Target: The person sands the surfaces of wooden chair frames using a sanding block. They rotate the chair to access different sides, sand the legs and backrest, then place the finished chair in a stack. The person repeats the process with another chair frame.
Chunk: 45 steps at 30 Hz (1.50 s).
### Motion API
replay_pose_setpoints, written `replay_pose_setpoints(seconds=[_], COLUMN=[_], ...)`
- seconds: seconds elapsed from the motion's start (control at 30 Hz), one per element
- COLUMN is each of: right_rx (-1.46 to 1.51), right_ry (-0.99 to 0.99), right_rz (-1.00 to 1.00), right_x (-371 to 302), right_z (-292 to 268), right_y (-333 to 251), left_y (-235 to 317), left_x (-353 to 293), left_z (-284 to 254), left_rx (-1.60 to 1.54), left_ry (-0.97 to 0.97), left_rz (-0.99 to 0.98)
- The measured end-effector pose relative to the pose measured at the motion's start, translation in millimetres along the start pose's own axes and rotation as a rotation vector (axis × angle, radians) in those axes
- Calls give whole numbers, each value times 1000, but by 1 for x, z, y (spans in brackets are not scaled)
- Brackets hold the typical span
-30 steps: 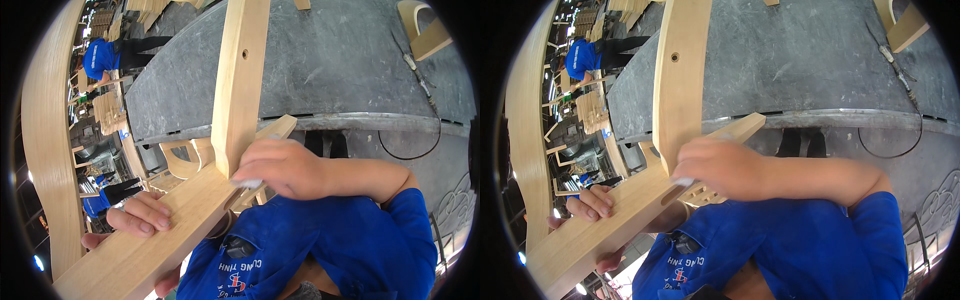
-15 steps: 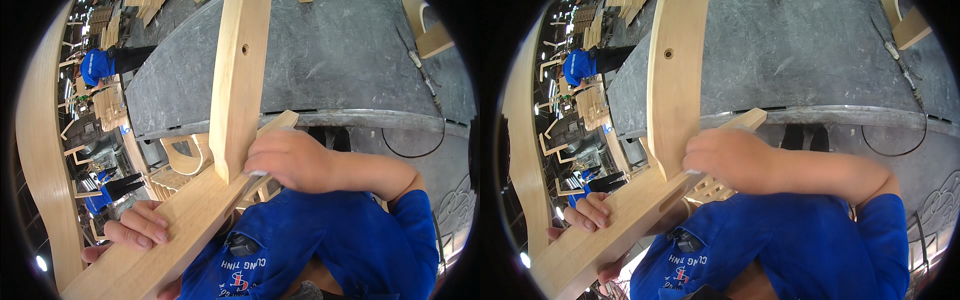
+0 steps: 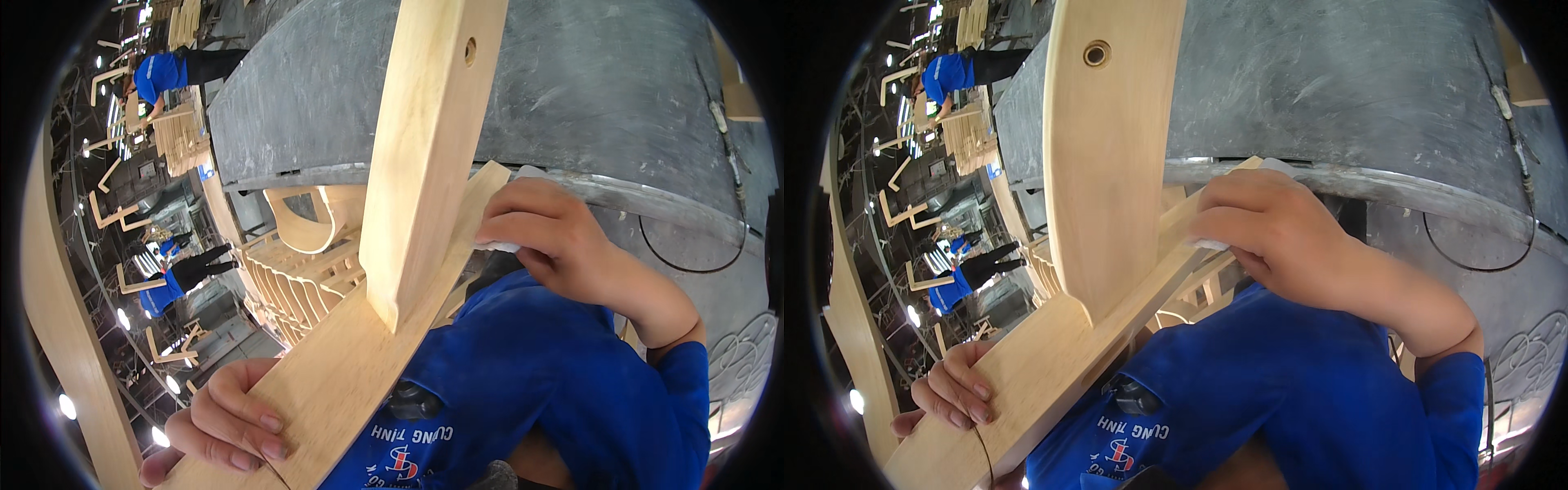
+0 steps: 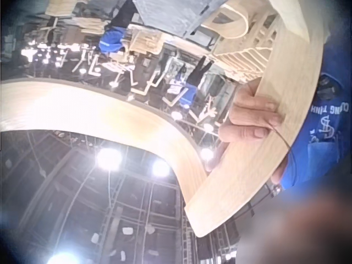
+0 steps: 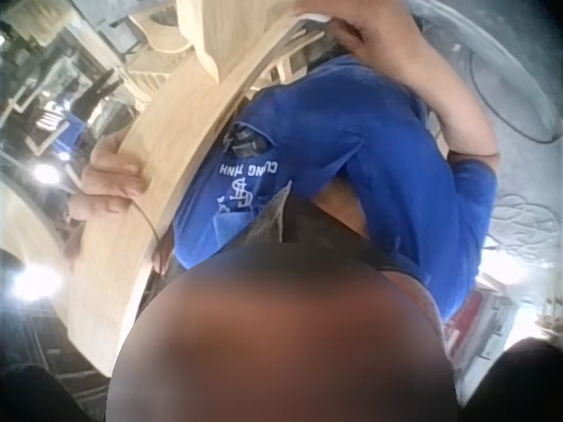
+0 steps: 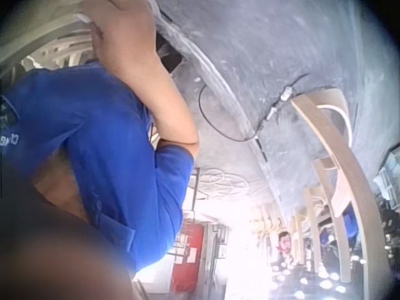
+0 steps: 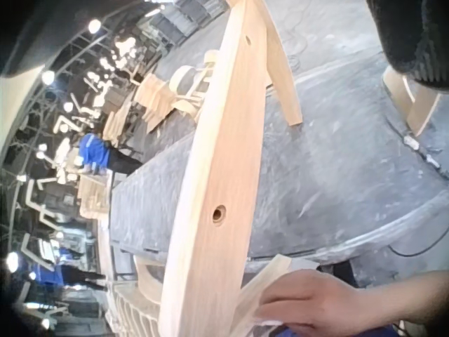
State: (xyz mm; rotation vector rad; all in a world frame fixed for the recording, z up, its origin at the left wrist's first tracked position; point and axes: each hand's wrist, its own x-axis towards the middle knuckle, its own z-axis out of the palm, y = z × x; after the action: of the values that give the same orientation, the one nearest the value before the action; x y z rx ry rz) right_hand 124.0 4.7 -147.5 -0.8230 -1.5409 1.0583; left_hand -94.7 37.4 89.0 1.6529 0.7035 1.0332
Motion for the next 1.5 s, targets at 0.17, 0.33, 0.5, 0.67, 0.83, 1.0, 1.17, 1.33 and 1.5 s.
replay_pose_setpoints(seconds=[0.17,0.33,0.5,0.67,0.83,1.0,1.17,1.33,1.5], right_rx=[114,479,657,676,729,620,392,364,320], right_ry=[-136,-415,-485,-549,-563,-535,-512,-434,-105], right_rz=[-88,-39,-91,-50,37,33,46,90,-166], right_x=[9,20,36,42,44,44,44,45,51], right_z=[-3,-2,3,4,3,-1,-7,-10,3], right_y=[-14,-24,-14,-4,9,20,21,16,13], left_y=[-7,-32,-36,-35,-37,-41,-44,-44,-43], left_x=[9,10,2,2,6,9,11,13,14], left_z=[2,16,14,5,6,7,7,5,2], left_rx=[12,50,143,72,84,108,66,73,82], left_ry=[-24,42,108,101,131,219,255,284,287], left_rz=[75,357,465,459,457,512,535,542,536])
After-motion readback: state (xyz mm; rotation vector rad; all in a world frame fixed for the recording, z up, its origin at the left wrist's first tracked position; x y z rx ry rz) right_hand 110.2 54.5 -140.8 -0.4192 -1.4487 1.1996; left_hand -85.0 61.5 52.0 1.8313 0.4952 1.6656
